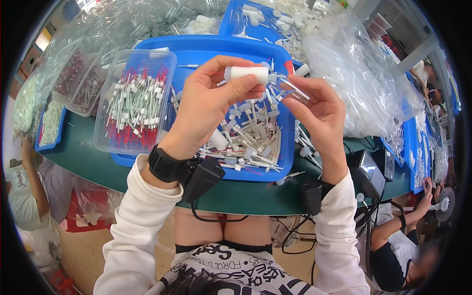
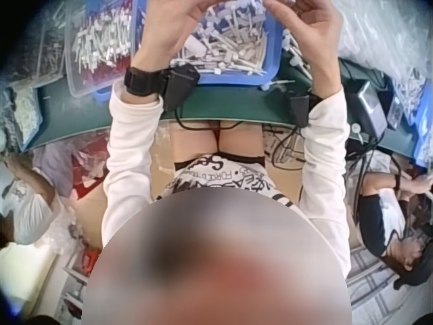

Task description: The person assembles small electronic components by hand at a workstation. They pick a white cylindrical housing and a wire with a connector, insert the wire into the housing, and place the assembled unit into a blue tray. This process is repeated continuously throughout the clip.

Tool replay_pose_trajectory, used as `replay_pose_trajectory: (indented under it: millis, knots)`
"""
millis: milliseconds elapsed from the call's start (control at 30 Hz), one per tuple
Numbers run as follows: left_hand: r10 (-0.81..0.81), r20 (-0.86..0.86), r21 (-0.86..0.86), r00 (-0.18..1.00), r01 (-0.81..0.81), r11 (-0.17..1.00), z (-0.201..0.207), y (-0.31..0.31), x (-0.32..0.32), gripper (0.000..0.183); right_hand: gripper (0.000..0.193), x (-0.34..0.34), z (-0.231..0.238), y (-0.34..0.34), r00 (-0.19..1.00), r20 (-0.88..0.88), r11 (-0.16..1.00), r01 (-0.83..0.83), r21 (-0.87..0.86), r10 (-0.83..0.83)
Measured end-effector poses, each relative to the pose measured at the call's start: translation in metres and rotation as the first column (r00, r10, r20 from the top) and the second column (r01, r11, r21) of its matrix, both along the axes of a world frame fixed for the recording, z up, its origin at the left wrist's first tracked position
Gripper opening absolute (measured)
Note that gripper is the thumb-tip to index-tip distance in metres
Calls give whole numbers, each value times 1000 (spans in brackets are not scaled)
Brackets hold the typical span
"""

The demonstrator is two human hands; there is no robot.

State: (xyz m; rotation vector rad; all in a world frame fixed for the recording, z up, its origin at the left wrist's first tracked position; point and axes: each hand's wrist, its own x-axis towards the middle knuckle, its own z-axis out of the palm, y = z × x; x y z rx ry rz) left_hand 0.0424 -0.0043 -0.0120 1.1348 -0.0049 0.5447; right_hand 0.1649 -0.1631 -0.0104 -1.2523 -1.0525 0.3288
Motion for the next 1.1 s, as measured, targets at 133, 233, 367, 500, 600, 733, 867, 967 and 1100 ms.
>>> replay_pose_trajectory:
  millis: [133,233,367,500,600,733,867,967,1100]
  knots:
    - [27,7,14,1000,-27,1000,-1,1,2,24,31,6,2,-5,995,31,991,95,94,-98]
    - [36,-31,102,999,-32,994,-1,0,1,23,31,3,-1,-2,993,114,999,35,39,-39]
    - [30,-61,133,998,-22,991,-2,1,0,23,32,-2,-2,1,998,57,1000,12,2,-12]
    - [33,-68,127,997,-24,992,-2,1,0,23,33,-7,-2,2,1000,-15,1000,15,27,-15]
    - [28,-107,149,994,-12,989,-1,3,-2,23,33,-8,-3,2,1000,1,999,28,37,-28]
    - [3,-124,197,992,21,980,-1,6,-1,23,32,-5,-4,0,998,63,1000,30,6,-30]
    - [0,-139,184,990,26,983,1,5,-2,22,32,-4,-4,-1,997,68,999,28,17,-29]
    - [-18,-130,123,991,34,992,2,4,-2,20,31,-5,-4,0,998,58,999,32,31,-34]
    - [-36,-160,119,986,56,991,2,7,-3,19,30,-7,-6,1,993,109,999,44,25,-46]
